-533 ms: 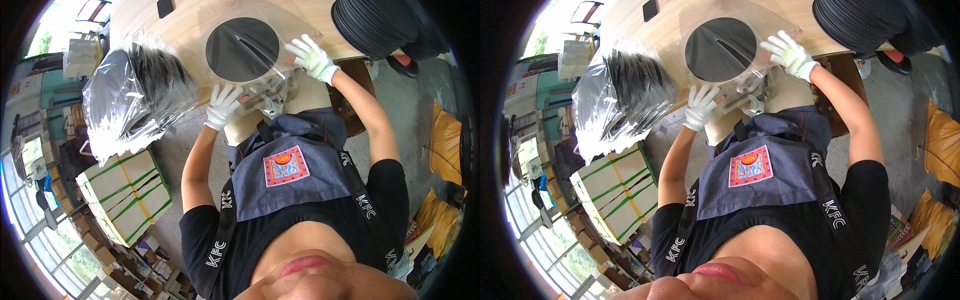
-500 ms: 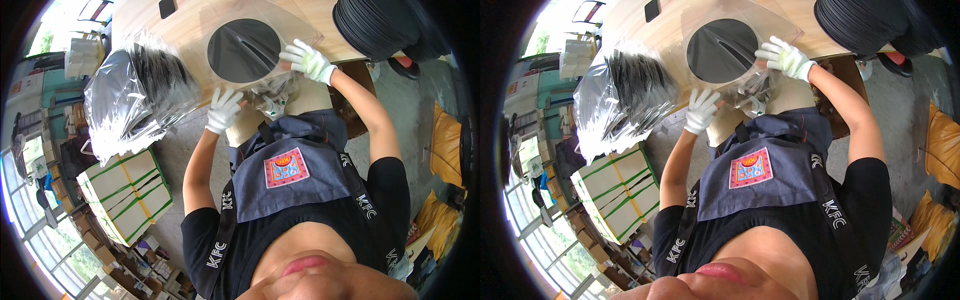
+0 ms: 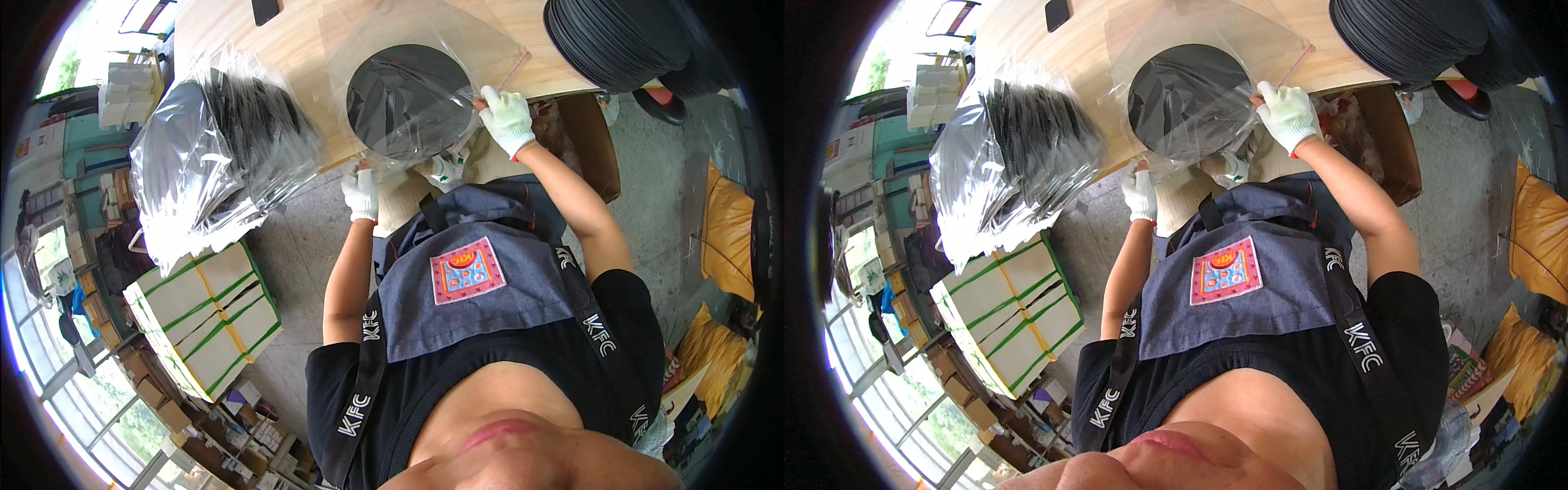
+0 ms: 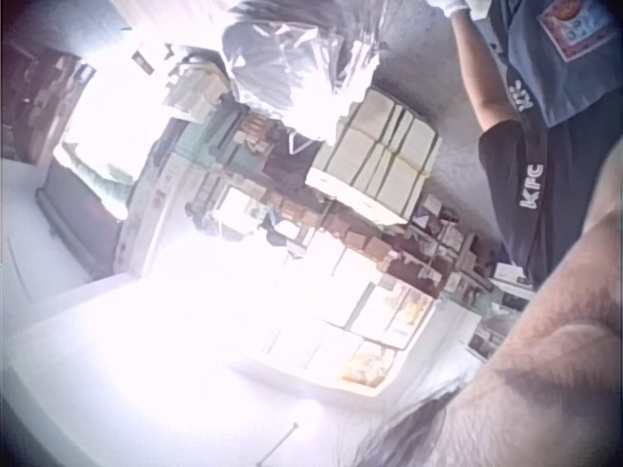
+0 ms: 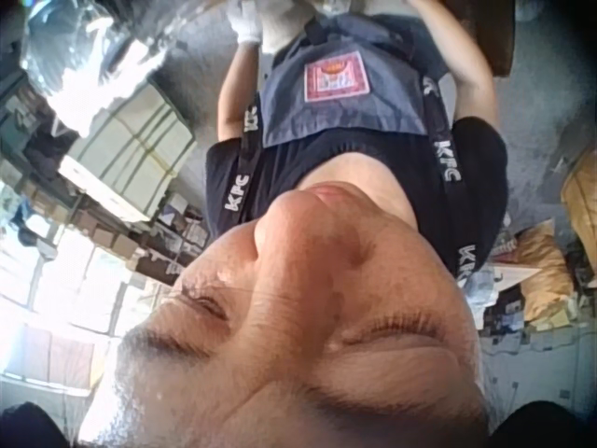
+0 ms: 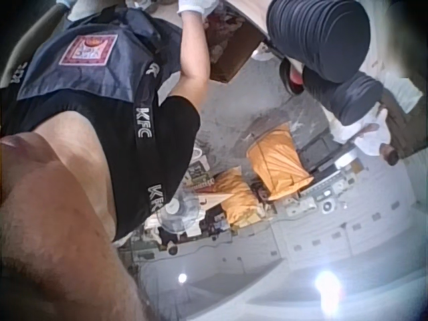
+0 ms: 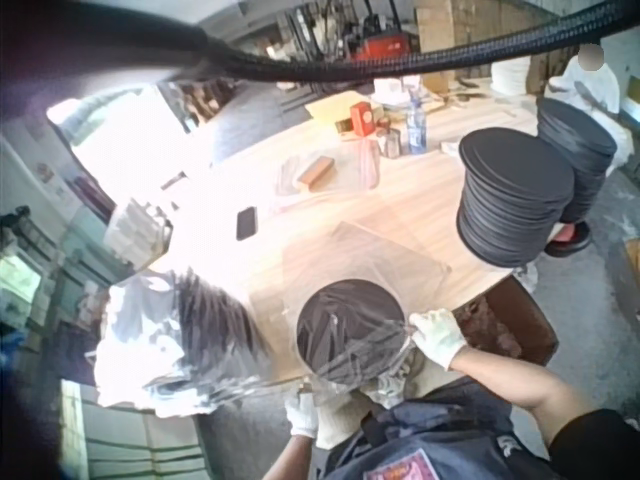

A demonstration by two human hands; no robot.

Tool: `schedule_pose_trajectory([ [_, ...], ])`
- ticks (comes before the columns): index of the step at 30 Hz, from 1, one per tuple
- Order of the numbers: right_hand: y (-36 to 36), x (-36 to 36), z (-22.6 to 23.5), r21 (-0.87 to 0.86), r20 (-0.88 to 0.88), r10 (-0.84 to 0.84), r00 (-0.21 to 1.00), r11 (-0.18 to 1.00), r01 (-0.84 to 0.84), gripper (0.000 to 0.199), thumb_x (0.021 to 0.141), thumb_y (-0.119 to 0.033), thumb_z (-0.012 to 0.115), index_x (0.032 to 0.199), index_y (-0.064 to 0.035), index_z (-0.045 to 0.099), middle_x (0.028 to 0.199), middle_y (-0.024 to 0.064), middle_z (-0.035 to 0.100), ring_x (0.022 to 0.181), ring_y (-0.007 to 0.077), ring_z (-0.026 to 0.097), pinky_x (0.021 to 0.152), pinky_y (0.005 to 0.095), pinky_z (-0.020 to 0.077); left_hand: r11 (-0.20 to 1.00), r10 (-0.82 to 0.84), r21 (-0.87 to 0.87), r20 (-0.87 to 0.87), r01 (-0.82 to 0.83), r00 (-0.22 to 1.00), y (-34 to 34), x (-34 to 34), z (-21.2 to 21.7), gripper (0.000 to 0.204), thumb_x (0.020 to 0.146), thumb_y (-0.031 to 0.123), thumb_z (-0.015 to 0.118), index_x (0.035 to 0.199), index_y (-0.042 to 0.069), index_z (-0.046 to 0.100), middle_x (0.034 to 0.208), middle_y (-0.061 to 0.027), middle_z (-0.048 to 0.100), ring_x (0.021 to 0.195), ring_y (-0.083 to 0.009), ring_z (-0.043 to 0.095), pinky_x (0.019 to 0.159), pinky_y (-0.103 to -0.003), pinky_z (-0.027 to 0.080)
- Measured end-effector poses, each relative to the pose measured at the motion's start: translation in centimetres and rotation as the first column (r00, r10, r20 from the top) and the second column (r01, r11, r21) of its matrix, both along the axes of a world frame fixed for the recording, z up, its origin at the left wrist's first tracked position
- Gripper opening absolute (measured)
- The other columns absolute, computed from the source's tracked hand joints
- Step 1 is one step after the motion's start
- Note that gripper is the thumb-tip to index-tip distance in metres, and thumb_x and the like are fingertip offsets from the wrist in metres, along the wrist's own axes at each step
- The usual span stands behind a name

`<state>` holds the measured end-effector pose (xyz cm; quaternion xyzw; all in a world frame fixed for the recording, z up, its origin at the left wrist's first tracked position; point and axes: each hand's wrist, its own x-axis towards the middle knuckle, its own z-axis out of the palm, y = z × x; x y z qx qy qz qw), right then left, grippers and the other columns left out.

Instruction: The person picks up black circular discs one at a time from a stack and inserts them into clear plastic sleeves before placing the packaged discs onto a separate stack on the table.

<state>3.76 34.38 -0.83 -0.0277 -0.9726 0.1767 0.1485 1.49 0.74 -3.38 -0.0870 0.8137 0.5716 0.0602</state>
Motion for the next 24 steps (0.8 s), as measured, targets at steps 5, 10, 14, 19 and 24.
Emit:
schedule_pose_trajectory([
  [5,0.6,0.5,-0.8,0.203,-0.044,-0.253,0.966,0.945,0.257,0.037,0.080,-0.021,0.061,0.115,-0.0155,0.051,0.068,0.0063,0.061,0.062,0.0289,0.059,0.063,0.0434,0.0445,0.986,0.104,0.114,0.116,-0.117,0.988,0.4,0.2,-0.3,0.022,0.091,0.026,0.055,0.088,0.005,0.060,0.068,0.0010,0.055,0.060,-0.0088,0.048,0.054,-0.027,0.040],
  [10,-4.5,0.6,7.1,-0.090,-0.023,0.216,0.976,0.972,-0.217,0.034,0.073,-0.017,0.068,0.105,-0.0132,0.061,0.101,0.0058,0.063,0.096,0.0285,0.060,0.082,0.0424,0.0477,0.989,-0.007,0.149,0.119,-0.011,0.993,-2.5,0.9,-5.1,0.025,0.091,0.023,0.055,0.108,0.005,0.058,0.082,-0.0031,0.061,0.071,-0.0142,0.060,0.067,-0.027,0.050],
  [14,-5.4,0.9,3.8,-0.008,-0.001,0.395,0.919,0.919,-0.395,0.043,0.074,-0.025,0.069,0.114,-0.0095,0.060,0.129,0.0110,0.050,0.113,0.0303,0.051,0.099,0.0410,0.0398,0.966,-0.034,0.253,0.301,-0.045,0.953,-0.2,0.4,0.4,0.025,0.090,0.012,0.047,0.110,0.005,0.060,0.085,-0.0041,0.063,0.072,-0.0151,0.062,0.066,-0.027,0.051],
  [19,0.2,2.3,6.3,-0.258,0.164,-0.202,0.965,0.936,0.240,0.031,0.092,-0.036,0.052,0.102,-0.0073,0.059,0.086,0.0169,0.065,0.087,0.0331,0.062,0.074,0.0436,0.0470,0.904,-0.262,0.349,-0.010,0.249,0.965,2.1,-4.2,13.7,0.019,0.090,0.013,0.050,0.098,0.003,0.064,0.081,-0.0009,0.062,0.067,-0.0081,0.055,0.057,-0.022,0.042],
  [24,-1.1,1.1,5.4,-0.692,0.674,0.250,0.695,0.544,0.475,0.079,0.083,-0.077,0.036,0.107,-0.0053,0.060,0.071,0.0097,0.066,0.053,0.0181,0.059,0.049,0.0308,0.0445,0.925,-0.271,0.225,-0.175,0.306,0.947,4.9,-5.6,23.3,0.017,0.090,0.019,0.057,0.096,0.003,0.060,0.079,0.0033,0.054,0.075,-0.0060,0.045,0.065,-0.023,0.037],
])
